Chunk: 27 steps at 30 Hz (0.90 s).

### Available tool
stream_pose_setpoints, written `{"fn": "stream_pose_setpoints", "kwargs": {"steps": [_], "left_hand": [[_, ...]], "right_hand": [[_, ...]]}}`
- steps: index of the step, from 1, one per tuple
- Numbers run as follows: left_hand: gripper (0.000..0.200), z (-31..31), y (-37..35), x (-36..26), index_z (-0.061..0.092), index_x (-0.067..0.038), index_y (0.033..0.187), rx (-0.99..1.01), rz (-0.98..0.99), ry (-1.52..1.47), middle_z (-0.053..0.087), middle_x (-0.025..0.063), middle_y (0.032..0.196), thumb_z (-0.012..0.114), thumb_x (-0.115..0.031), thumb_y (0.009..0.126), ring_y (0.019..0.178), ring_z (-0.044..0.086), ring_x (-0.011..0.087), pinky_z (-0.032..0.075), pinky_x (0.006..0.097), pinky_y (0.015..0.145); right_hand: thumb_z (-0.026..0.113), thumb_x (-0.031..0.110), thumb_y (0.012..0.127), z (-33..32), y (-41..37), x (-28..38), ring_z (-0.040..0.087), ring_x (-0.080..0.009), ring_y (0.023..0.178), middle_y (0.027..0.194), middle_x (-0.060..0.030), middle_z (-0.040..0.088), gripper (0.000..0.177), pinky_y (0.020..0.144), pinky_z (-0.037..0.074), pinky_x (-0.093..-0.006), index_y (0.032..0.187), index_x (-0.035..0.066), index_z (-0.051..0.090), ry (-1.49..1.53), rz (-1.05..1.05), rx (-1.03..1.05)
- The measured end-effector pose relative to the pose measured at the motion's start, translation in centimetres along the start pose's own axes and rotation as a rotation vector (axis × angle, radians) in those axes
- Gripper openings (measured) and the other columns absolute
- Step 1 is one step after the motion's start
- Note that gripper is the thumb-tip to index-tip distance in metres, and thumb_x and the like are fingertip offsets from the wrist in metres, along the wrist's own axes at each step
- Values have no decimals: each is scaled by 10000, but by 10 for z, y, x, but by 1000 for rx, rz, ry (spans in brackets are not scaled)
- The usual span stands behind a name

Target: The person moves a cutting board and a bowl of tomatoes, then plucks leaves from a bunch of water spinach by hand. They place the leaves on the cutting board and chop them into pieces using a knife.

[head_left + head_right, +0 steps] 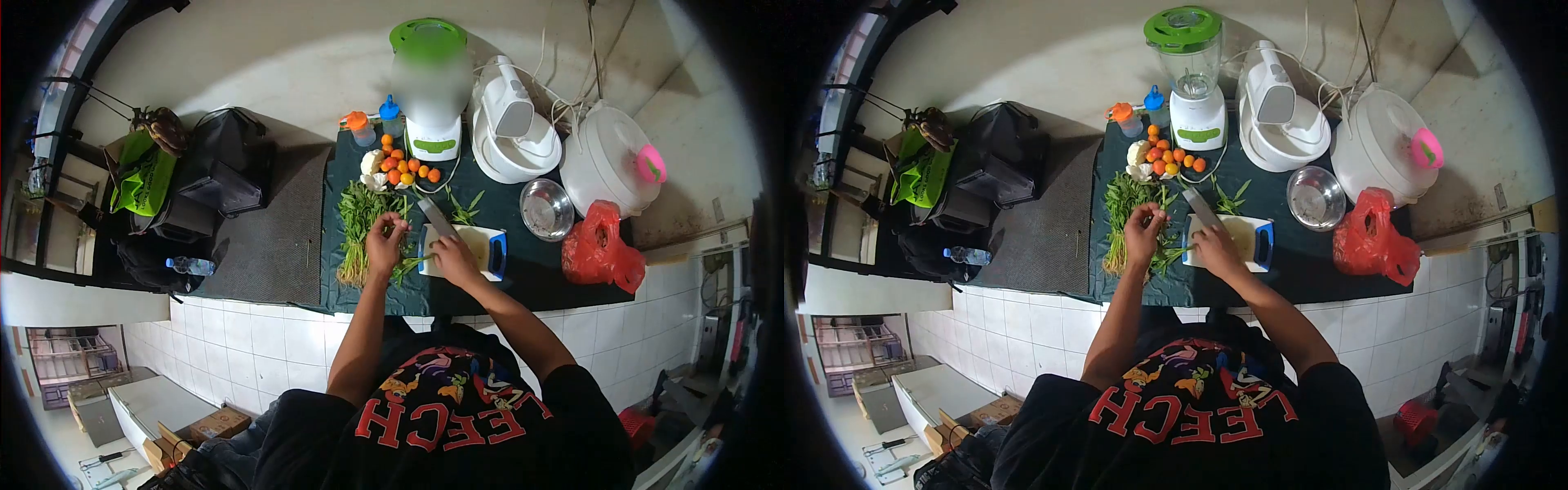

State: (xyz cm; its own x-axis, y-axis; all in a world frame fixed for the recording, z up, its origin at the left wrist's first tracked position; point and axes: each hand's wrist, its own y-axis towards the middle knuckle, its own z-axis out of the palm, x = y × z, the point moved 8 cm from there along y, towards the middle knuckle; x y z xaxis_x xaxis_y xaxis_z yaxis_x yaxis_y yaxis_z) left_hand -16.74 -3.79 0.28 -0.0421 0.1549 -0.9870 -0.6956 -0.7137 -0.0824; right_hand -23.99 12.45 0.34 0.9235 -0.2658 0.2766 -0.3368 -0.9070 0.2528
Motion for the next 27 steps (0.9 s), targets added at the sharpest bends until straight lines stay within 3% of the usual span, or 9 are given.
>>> {"fn": "stream_pose_setpoints", "kwargs": {"steps": [2,3,4,6,10,14,16,19,27], "left_hand": [[194,8,-2,1,617,11,1170,25,-15,-42,681,57,1019,666,-29,988,878,694,133,545,265,773],[202,15,-5,0,617,19,1178,50,-36,-84,677,59,1036,666,-29,988,898,698,143,555,270,804],[202,21,-8,-3,617,19,1178,56,-37,-85,677,59,1036,666,-29,988,898,698,143,555,270,804],[210,35,-14,-3,621,27,1188,100,-72,-123,673,62,1054,661,-25,989,948,693,154,563,282,863],[219,50,-17,-2,622,22,1191,115,-75,-88,675,68,1072,669,-47,988,986,677,146,568,294,885],[205,58,-20,4,631,18,1177,145,-107,-95,683,77,1076,661,-35,982,966,680,147,574,286,864],[211,54,-20,15,641,16,1156,143,-111,-86,700,72,1069,694,-37,960,944,696,144,572,276,829],[206,58,-25,7,655,13,1156,253,-32,285,719,94,1077,704,-45,965,965,708,142,577,277,849],[172,61,-24,26,701,29,1113,257,-83,273,756,85,966,703,-68,970,883,728,142,592,287,811]], "right_hand": [[702,128,904,-2,4,-25,686,-272,877,937,-111,698,154,806,545,-381,1017,25,701,663,348,-112],[730,148,938,-5,7,-30,717,-213,810,938,-120,739,211,732,557,-328,1086,2,696,810,449,-119],[730,148,938,-6,11,-32,717,-213,810,938,-120,739,211,732,557,-328,1086,2,696,807,452,-123],[730,162,963,-7,17,-43,666,-99,824,947,-63,726,208,748,527,-265,1102,11,700,1038,517,-183],[726,167,971,-7,26,-52,671,-93,886,1000,-62,729,246,782,529,-246,1116,-28,691,1185,468,-174],[747,196,953,-7,22,-55,656,-83,836,919,-31,718,255,746,520,-240,1103,-6,703,1334,536,-147],[754,209,947,-5,18,-61,640,-75,817,894,-19,714,248,731,503,-237,1077,1,717,1292,551,-116],[762,237,939,1,11,-70,609,-65,780,854,-2,710,249,705,475,-237,1043,12,744,1217,601,-79],[754,258,936,-9,-3,-69,607,-70,760,848,-21,727,283,709,482,-254,1072,10,766,1131,625,-1]]}}
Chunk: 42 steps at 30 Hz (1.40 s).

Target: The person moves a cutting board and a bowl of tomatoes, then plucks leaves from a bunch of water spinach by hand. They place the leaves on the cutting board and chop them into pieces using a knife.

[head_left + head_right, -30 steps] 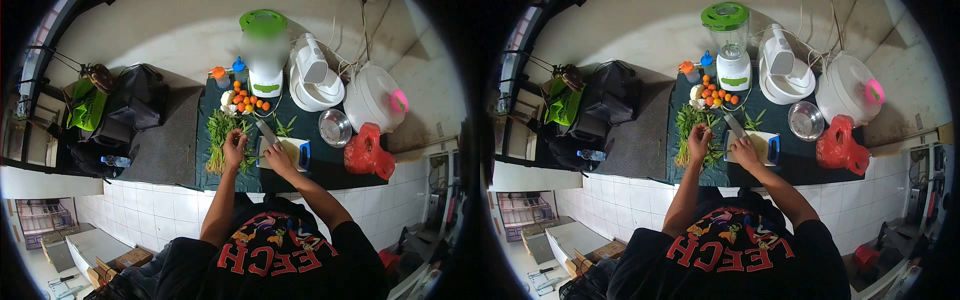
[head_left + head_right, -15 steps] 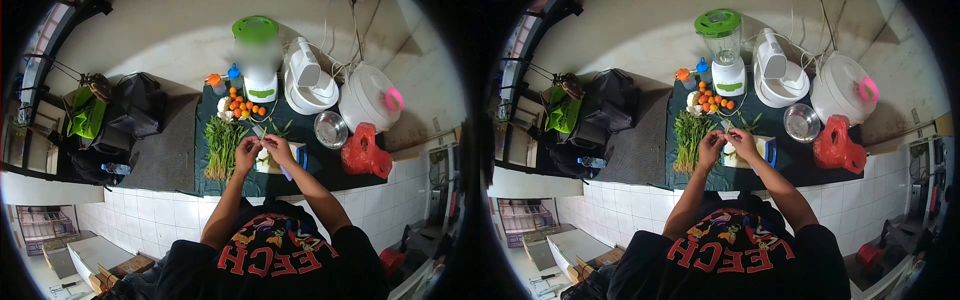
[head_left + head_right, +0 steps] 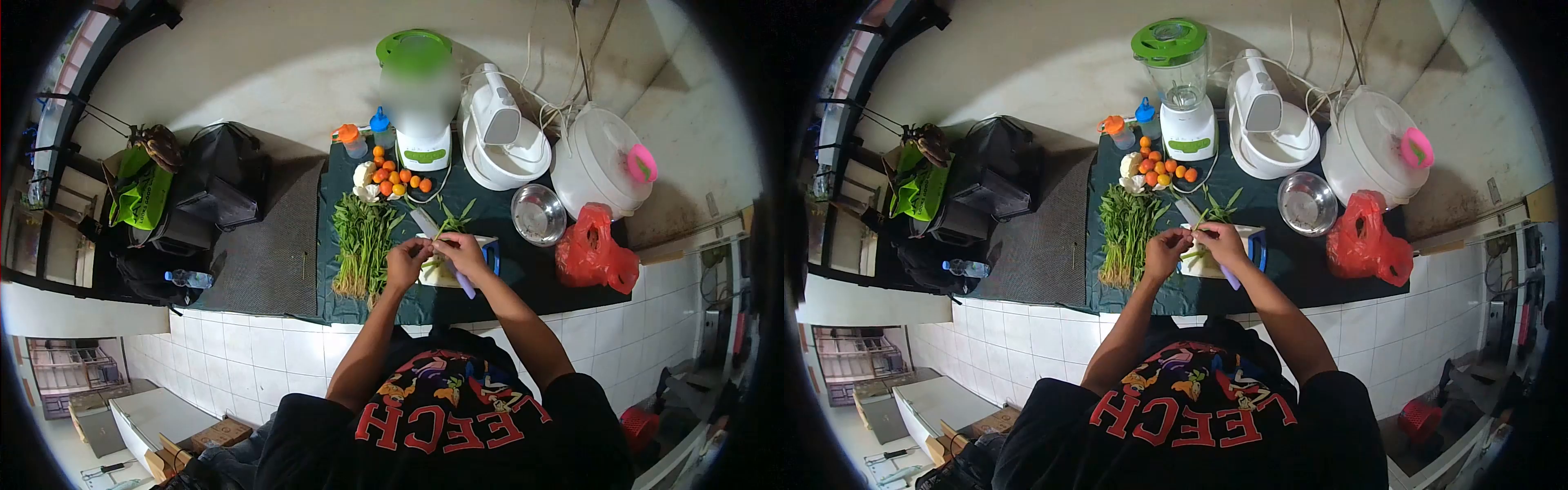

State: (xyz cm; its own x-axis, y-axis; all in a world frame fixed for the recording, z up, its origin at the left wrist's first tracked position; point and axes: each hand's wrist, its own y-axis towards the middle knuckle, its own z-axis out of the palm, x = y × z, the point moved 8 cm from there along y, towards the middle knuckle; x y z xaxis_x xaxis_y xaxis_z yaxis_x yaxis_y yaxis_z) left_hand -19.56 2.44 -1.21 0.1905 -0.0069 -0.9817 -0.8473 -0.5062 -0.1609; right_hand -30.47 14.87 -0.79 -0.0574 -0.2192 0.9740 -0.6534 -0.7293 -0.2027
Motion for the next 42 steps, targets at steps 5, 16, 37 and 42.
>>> {"fn": "stream_pose_setpoints", "kwargs": {"steps": [5,16,37,42], "left_hand": [[167,5,1,7,696,37,1113,16,-45,-71,752,90,977,690,-49,970,900,729,148,592,289,815],[221,7,0,13,704,37,1146,54,-117,-174,743,88,1008,717,-42,940,882,711,142,569,273,779],[210,28,-8,26,705,-9,1095,47,-306,-463,702,34,931,768,-132,936,750,637,89,502,239,640],[189,31,-9,27,705,-18,1076,63,-322,-469,697,26,946,756,-147,948,786,641,93,517,248,687]], "right_hand": [[739,238,937,-9,-4,4,665,-105,815,893,-67,767,264,763,518,-290,1082,20,771,-121,24,-35],[717,215,949,-37,4,-7,705,-155,803,887,-104,772,228,726,537,-311,1055,22,774,-158,-89,-220],[701,184,965,-16,-3,3,657,-86,741,830,-14,728,208,677,516,-265,1079,17,750,-147,-47,31],[730,187,932,-23,-12,21,680,-105,727,813,-53,749,196,676,531,-282,999,6,760,-265,-125,-36]]}}
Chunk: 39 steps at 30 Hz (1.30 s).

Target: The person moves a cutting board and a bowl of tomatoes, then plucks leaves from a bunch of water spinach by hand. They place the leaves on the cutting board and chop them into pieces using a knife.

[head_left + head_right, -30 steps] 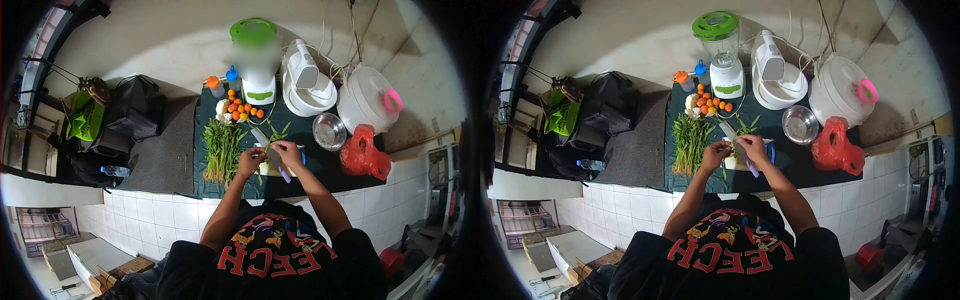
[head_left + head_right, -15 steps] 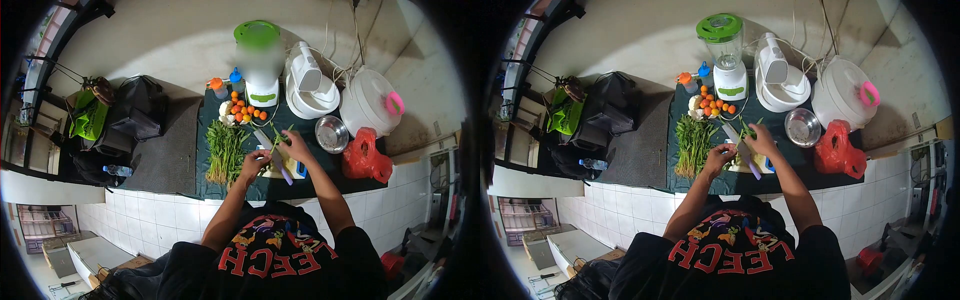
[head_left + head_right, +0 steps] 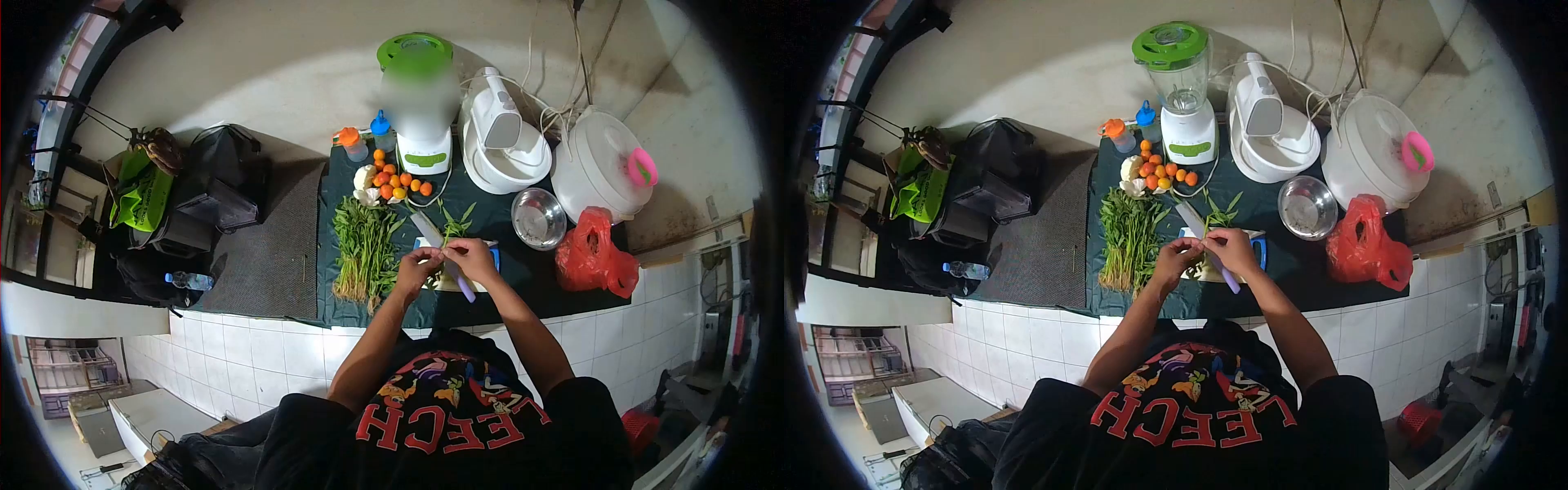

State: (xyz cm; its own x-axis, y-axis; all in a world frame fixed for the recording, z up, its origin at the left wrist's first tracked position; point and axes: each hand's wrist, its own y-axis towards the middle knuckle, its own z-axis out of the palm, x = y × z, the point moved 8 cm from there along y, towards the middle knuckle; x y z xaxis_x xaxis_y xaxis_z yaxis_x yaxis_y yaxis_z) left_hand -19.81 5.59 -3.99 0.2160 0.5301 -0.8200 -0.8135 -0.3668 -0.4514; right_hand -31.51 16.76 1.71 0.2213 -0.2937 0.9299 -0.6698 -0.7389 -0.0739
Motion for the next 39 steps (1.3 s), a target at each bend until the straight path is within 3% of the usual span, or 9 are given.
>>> {"fn": "stream_pose_setpoints", "kwargs": {"steps": [2,10,14,17,20,25,28,34,39], "left_hand": [[165,-2,2,4,700,-25,1072,0,-3,38,697,29,971,739,-140,961,841,658,105,542,263,743],[134,2,-7,-9,726,-30,1052,-20,45,215,702,0,894,717,-131,964,713,590,55,458,223,629],[135,6,-7,-12,721,-20,1054,4,118,241,705,5,894,710,-124,968,733,597,65,470,231,668],[134,3,-6,-9,717,-10,1056,18,163,245,710,11,900,710,-110,967,771,613,80,487,249,715],[145,-6,2,6,710,3,1071,14,146,153,717,18,920,711,-100,968,807,627,86,501,260,748],[151,-14,-1,-4,710,-1,1061,-95,208,213,710,3,911,723,-123,973,813,622,75,506,257,762],[155,-13,-4,-10,715,-36,1073,-78,201,248,721,-7,970,710,-167,991,876,635,74,497,252,809],[170,-18,-4,-5,732,-68,1084,-102,160,158,718,-29,943,735,-196,973,841,627,62,490,242,766],[187,-18,-7,-3,751,-76,1085,-103,160,149,718,-31,926,754,-215,959,822,623,54,485,234,738]], "right_hand": [[739,190,923,-2,0,2,687,-112,724,807,-63,753,197,676,534,-287,974,2,762,-24,-16,-14],[738,134,848,-2,2,9,689,-150,656,730,-97,718,136,625,530,-309,867,0,729,-124,-39,-19],[746,138,833,0,2,12,687,-181,639,724,-103,706,146,611,524,-322,816,1,696,-160,-42,-66],[745,129,822,1,3,15,697,-236,648,737,-119,699,139,612,529,-350,803,7,681,-235,-105,-66],[691,152,847,-16,11,14,686,-369,796,830,-136,705,101,685,534,-458,838,53,675,-368,-134,-212],[690,159,870,-44,31,20,684,-362,832,896,-135,710,100,717,532,-471,893,61,694,-437,-56,-306],[710,119,869,-41,34,22,707,-338,807,914,-152,721,133,719,558,-421,959,22,721,-443,-184,-301],[723,170,939,12,11,0,707,-132,844,925,-82,762,236,773,557,-308,1114,12,728,-55,13,167],[724,150,932,24,-3,-3,714,-140,808,875,-73,759,200,766,557,-309,1057,-5,740,20,-25,124]]}}
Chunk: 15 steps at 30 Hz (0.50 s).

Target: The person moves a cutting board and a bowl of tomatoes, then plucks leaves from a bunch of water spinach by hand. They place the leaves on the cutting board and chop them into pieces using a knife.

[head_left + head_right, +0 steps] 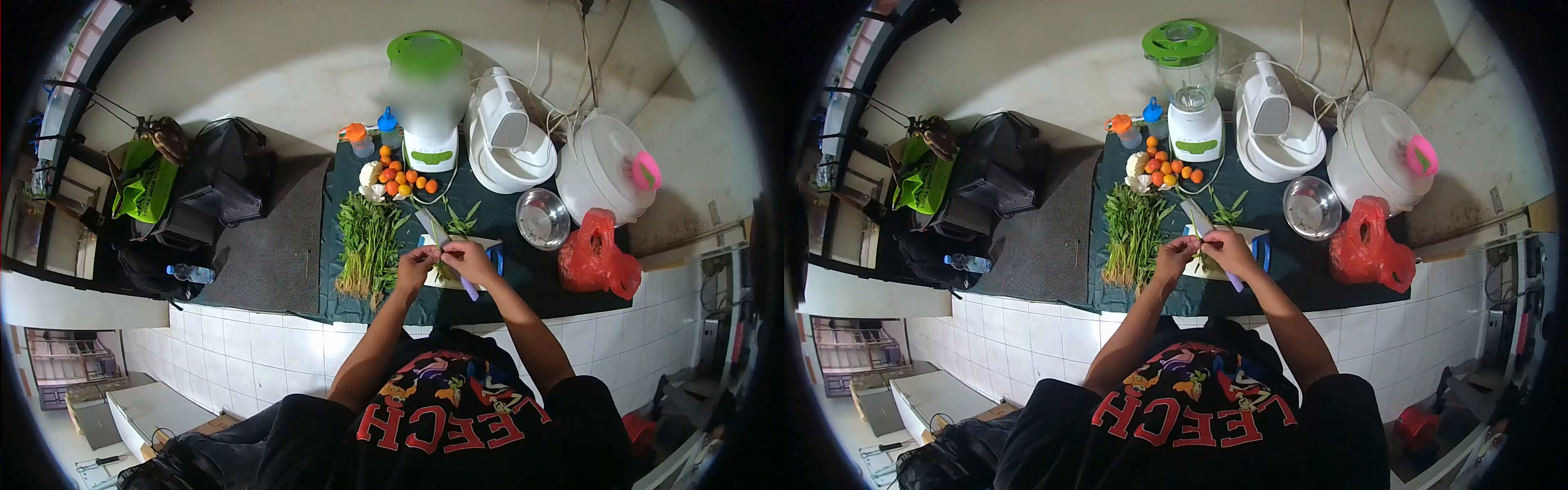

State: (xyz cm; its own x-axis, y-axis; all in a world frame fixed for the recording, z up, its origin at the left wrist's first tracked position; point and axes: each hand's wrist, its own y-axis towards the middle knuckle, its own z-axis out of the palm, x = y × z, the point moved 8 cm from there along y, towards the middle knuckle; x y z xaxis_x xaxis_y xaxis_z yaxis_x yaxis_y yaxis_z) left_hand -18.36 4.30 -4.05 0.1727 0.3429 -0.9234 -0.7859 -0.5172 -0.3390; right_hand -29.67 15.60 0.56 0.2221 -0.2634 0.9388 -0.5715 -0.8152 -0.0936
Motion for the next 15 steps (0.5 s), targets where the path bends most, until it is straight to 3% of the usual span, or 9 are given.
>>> {"fn": "stream_pose_setpoints", "kwargs": {"steps": [8,15], "left_hand": [[188,-2,-2,0,771,-61,1062,26,-2,-27,729,-24,919,771,-208,944,805,616,54,476,224,723],[205,-5,1,4,756,3,1079,27,29,85,761,47,977,755,-158,951,876,672,95,527,251,831]], "right_hand": [[734,156,932,1,-7,0,670,-97,749,842,-56,744,185,689,527,-282,1028,-2,747,5,1,-50],[727,142,924,1,-10,5,641,-84,694,785,-34,720,151,645,502,-271,984,4,743,-60,-43,-61]]}}
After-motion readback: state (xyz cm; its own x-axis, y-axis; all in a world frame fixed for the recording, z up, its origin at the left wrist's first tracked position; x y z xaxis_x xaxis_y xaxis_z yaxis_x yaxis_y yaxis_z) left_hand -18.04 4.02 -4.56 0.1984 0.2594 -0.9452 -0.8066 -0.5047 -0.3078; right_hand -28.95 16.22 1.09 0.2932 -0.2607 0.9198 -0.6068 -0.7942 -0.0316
